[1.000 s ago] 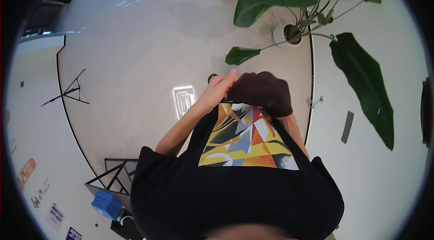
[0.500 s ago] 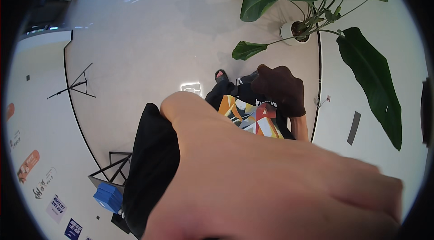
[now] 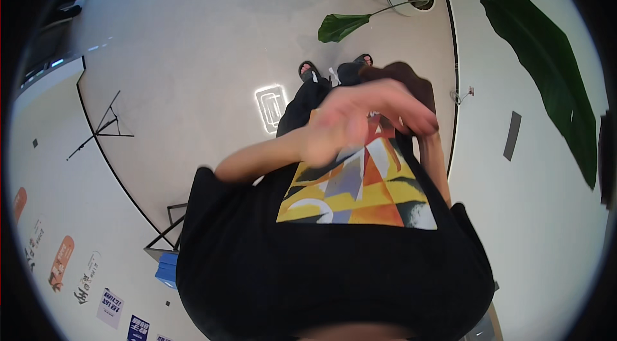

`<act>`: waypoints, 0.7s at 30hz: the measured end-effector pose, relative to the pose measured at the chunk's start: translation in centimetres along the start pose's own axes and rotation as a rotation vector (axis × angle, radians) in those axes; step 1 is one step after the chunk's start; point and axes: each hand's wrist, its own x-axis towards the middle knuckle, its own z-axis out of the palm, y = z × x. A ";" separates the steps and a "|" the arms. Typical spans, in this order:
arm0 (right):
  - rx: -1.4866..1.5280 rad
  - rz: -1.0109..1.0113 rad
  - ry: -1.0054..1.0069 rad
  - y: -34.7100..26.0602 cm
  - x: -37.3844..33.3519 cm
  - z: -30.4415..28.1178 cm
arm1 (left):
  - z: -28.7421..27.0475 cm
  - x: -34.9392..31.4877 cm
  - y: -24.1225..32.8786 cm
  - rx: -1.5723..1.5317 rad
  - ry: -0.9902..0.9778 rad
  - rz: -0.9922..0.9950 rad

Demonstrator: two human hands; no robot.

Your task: Cleaning the leaves of a large indoor plant with a brown cloth.

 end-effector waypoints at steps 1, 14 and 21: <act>0.038 -0.029 -0.006 1.3 0.2 0.3 | -1.9 -2.3 -2.2 -0.064 0.232 -0.138; 1.062 1.015 0.050 9.8 -10.3 1.6 | -25.5 -37.0 -26.4 0.783 1.221 -1.212; 1.129 0.877 0.291 10.8 -10.8 1.2 | -27.5 -23.8 -27.1 0.763 1.117 -0.891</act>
